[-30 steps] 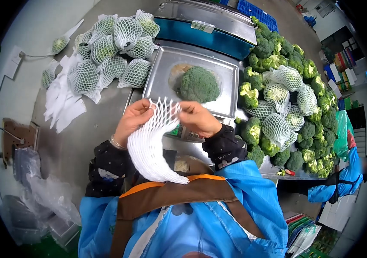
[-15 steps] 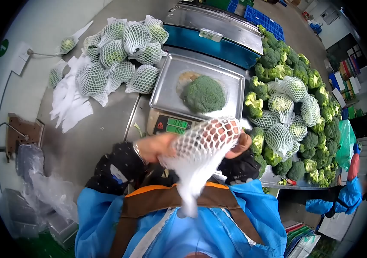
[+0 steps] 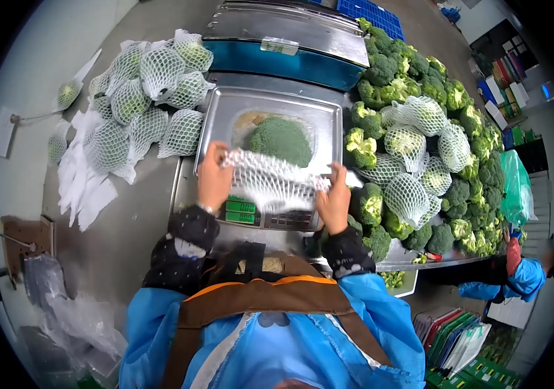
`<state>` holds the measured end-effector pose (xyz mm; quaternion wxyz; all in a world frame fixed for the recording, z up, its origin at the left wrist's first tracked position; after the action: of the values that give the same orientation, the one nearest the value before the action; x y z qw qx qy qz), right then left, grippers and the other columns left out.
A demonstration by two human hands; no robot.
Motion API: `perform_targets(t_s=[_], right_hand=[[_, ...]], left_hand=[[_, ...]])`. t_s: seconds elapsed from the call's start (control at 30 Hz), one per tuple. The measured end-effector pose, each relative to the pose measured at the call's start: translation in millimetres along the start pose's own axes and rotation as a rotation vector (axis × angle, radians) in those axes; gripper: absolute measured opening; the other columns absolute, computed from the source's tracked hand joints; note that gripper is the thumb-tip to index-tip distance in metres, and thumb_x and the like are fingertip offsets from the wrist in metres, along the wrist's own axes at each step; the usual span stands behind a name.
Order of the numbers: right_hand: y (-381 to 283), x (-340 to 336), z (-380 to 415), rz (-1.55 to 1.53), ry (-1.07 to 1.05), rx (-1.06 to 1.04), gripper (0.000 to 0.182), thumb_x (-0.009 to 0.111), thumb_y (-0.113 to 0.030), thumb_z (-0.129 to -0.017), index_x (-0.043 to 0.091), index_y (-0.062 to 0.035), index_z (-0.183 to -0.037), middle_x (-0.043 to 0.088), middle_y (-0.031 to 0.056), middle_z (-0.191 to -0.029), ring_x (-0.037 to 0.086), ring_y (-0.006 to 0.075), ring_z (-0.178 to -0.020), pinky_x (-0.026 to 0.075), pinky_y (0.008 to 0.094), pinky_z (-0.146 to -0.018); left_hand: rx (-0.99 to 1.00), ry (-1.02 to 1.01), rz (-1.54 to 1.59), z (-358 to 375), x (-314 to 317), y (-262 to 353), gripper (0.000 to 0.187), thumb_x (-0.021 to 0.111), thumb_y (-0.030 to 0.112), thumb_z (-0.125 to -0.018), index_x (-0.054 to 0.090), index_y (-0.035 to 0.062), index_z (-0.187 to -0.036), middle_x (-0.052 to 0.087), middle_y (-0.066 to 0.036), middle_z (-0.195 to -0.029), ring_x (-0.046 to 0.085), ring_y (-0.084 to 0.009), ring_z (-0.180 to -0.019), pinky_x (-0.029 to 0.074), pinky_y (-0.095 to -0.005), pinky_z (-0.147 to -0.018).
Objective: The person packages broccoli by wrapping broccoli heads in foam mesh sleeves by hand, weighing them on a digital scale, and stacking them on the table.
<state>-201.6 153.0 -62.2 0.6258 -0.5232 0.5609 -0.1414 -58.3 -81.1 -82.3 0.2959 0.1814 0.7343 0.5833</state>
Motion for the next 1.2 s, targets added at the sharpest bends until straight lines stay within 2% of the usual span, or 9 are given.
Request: perform_targets(t_s=[0.17, 0.27, 0.3, 0.43, 0.6, 0.8, 0.97, 1.03, 1.2], right_hand=[[20.1, 40.8, -54.1, 0.008, -0.027, -0.21, 0.045, 0.046, -0.003, -0.078, 0.046, -0.0023, -0.123, 0.059, 0.022, -0.103, 0.058, 0.0353, -0.095, 0.045, 0.0359, -0.081], [32.8, 35.9, -52.1, 0.067, -0.232, 0.165, 0.025, 0.05, -0.01, -0.081, 0.06, 0.003, -0.099, 0.065, 0.0172, -0.086, 0.062, 0.0282, -0.079, 0.047, 0.0323, -0.073], [20.6, 19.2, -38.6, -0.161, -0.214, 0.2, 0.022, 0.051, -0.012, -0.083, 0.061, 0.0035, -0.094, 0.064, 0.0139, -0.079, 0.06, 0.0222, -0.074, 0.046, 0.0306, -0.068], [-55.5, -29.2, 32.6, -0.516, -0.447, 0.075, 0.018, 0.052, -0.014, -0.085, 0.06, 0.002, -0.082, 0.056, 0.0031, -0.061, 0.05, 0.0064, -0.058, 0.042, 0.0254, -0.053], [-76.2, -20.9, 59.1, -0.616, -0.813, 0.074, 0.016, 0.057, -0.012, -0.085, 0.065, 0.002, -0.084, 0.062, 0.0046, -0.068, 0.055, 0.0051, -0.057, 0.044, 0.0212, -0.051], [-34.8, 1.0, 71.3, -1.213, -0.44, 0.738, 0.02, 0.055, -0.02, -0.09, 0.056, -0.0015, -0.095, 0.062, 0.0027, -0.084, 0.059, 0.0078, -0.067, 0.047, 0.0205, -0.06], [8.5, -15.3, 91.5, -1.501, -0.397, 0.414, 0.069, 0.055, -0.047, -0.085, 0.02, -0.017, -0.136, 0.044, 0.0112, -0.121, 0.051, 0.0185, -0.102, 0.043, 0.0306, -0.083], [-0.8, -47.9, 81.2, -1.533, -0.371, 0.183, 0.085, 0.055, -0.046, -0.085, -0.005, -0.0247, -0.142, 0.027, 0.0121, -0.14, 0.04, 0.0232, -0.119, 0.036, 0.0406, -0.095], [68.7, -93.4, 79.4, -0.952, 0.039, 0.177, 0.057, 0.053, -0.033, -0.086, 0.034, -0.0082, -0.134, 0.044, 0.0127, -0.131, 0.041, 0.0287, -0.122, 0.031, 0.0423, -0.103]], left_hand=[[-0.033, -0.122, -0.313, -62.3, 45.9, -19.4, 0.031, 0.045, 0.024, -0.085, 0.058, -0.0011, -0.096, 0.06, -0.026, -0.087, 0.054, -0.0445, -0.087, 0.043, -0.044, -0.074], [0.075, -0.268, -0.314, -64.7, 34.5, -8.4, 0.031, 0.048, 0.023, -0.082, 0.058, -0.0064, -0.082, 0.057, -0.024, -0.068, 0.057, -0.0326, -0.06, 0.041, -0.0397, -0.055], [0.455, -0.398, -0.5, -48.1, 25.2, 25.2, 0.025, 0.051, 0.018, -0.08, 0.058, -0.0064, -0.078, 0.056, -0.021, -0.063, 0.052, -0.0225, -0.052, 0.039, -0.0351, -0.05], [-0.129, -0.716, 0.101, 17.3, -1.6, 72.9, 0.016, 0.055, 0.008, -0.076, 0.066, -0.0014, -0.082, 0.065, -0.007, -0.073, 0.06, -0.0144, -0.064, 0.046, -0.0258, -0.06], [-0.605, -0.808, 0.807, 75.6, 40.7, 105.3, 0.042, 0.035, 0.021, -0.086, 0.053, -0.006, -0.113, 0.058, -0.017, -0.112, 0.057, -0.025, -0.102, 0.043, -0.0323, -0.092], [-0.637, -0.475, -0.139, 107.8, 40.9, 131.5, 0.046, 0.042, 0.039, -0.089, 0.053, 0.0059, -0.119, 0.059, -0.012, -0.113, 0.057, -0.0272, -0.103, 0.042, -0.0392, -0.094], [-0.763, -0.515, 1.282, 97.6, 53.9, 32.7, 0.047, 0.043, 0.039, -0.089, 0.05, 0.0049, -0.121, 0.057, -0.013, -0.116, 0.053, -0.0266, -0.109, 0.042, -0.04, -0.094], [-0.656, -0.598, 1.048, 85.4, 79.1, 83.9, 0.043, 0.04, 0.032, -0.093, 0.044, 0.0046, -0.125, 0.049, -0.011, -0.126, 0.048, -0.0214, -0.115, 0.039, -0.0363, -0.096], [-0.65, -0.957, 0.705, 113.6, 168.9, 124.6, 0.044, 0.051, 0.011, -0.089, 0.035, 0.0041, -0.13, 0.045, -0.008, -0.127, 0.047, -0.0196, -0.114, 0.038, -0.0353, -0.097]])
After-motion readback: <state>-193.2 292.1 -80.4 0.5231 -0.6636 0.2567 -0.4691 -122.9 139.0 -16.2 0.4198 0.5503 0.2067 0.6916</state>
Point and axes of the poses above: each hand's wrist, its own z-axis away from the middle knuckle, its own x-axis out of the palm, y = z × x, the point moved 7 cm from there along -z, towards the middle knuckle
